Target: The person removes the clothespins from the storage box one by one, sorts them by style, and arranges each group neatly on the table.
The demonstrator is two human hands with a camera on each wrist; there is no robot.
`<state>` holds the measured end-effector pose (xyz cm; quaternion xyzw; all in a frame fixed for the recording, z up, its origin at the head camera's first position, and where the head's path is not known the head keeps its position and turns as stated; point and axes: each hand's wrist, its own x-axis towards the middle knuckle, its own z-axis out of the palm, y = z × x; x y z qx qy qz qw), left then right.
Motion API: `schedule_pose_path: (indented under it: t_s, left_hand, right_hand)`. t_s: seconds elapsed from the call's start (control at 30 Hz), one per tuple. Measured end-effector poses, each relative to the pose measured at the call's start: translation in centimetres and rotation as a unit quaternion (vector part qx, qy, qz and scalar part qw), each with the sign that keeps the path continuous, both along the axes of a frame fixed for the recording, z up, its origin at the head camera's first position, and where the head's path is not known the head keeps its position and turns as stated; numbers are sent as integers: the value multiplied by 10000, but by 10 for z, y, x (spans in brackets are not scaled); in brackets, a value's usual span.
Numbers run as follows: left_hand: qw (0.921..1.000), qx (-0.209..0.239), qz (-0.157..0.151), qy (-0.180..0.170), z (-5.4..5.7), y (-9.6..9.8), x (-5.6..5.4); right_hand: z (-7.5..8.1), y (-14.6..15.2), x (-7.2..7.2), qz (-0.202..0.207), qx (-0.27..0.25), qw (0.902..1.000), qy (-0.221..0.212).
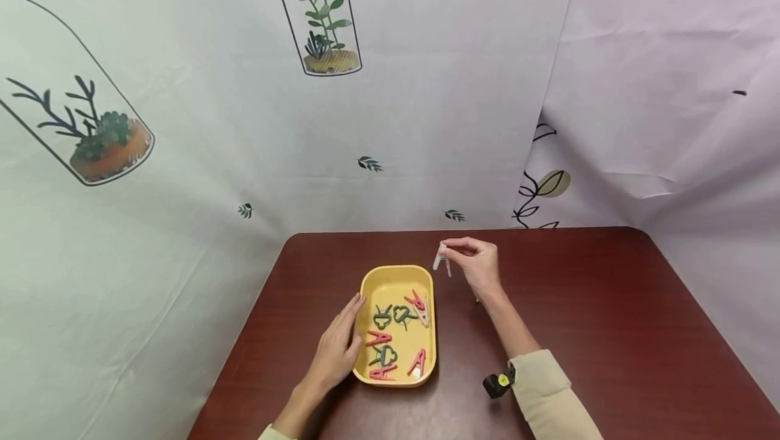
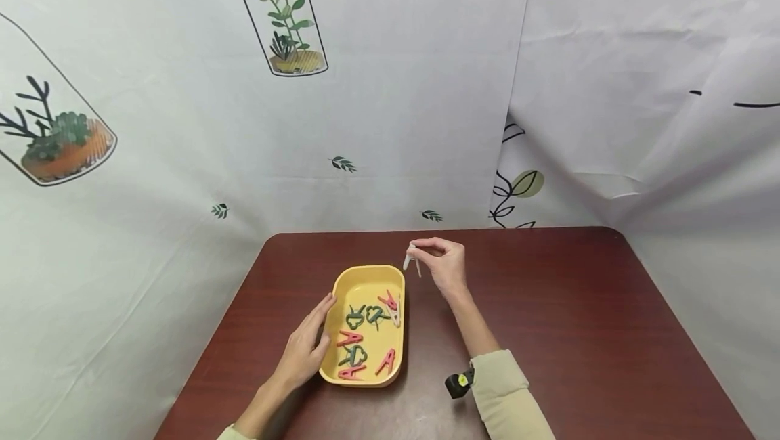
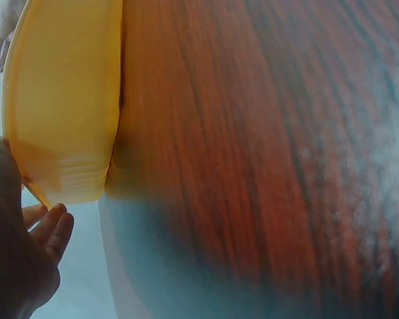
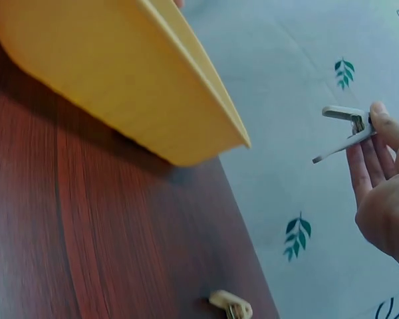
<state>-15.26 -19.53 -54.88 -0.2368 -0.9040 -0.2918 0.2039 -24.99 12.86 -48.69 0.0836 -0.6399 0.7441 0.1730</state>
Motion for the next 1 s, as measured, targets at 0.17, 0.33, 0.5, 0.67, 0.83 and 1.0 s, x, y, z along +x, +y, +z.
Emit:
schedule_pose_path:
  t_s: [0.17, 0.33, 0.5, 0.67, 0.83, 1.0]
  left_hand:
    - [10000, 3, 14, 39, 0, 1, 0]
    - [10000, 11, 1, 63, 0, 1, 1]
    - [10000, 5, 1, 61, 1, 1, 1]
    - [10000, 8, 1, 71, 0, 1, 1]
    - [9999, 23, -5, 98, -1, 1, 0]
    - [10000, 14, 6, 70, -2, 0, 0]
  right_hand:
    - [-2, 16, 7, -226, 267, 9989, -321]
    - [-5, 30, 14, -358, 372, 9971, -555]
    - [-11, 42, 21, -481, 606, 9938, -798]
    - [-18, 52, 29, -553, 772, 9909, -951]
    - [-27, 60, 37, -653, 968, 9875, -1056]
    - [-33, 66, 48, -659, 1137, 9827, -1303]
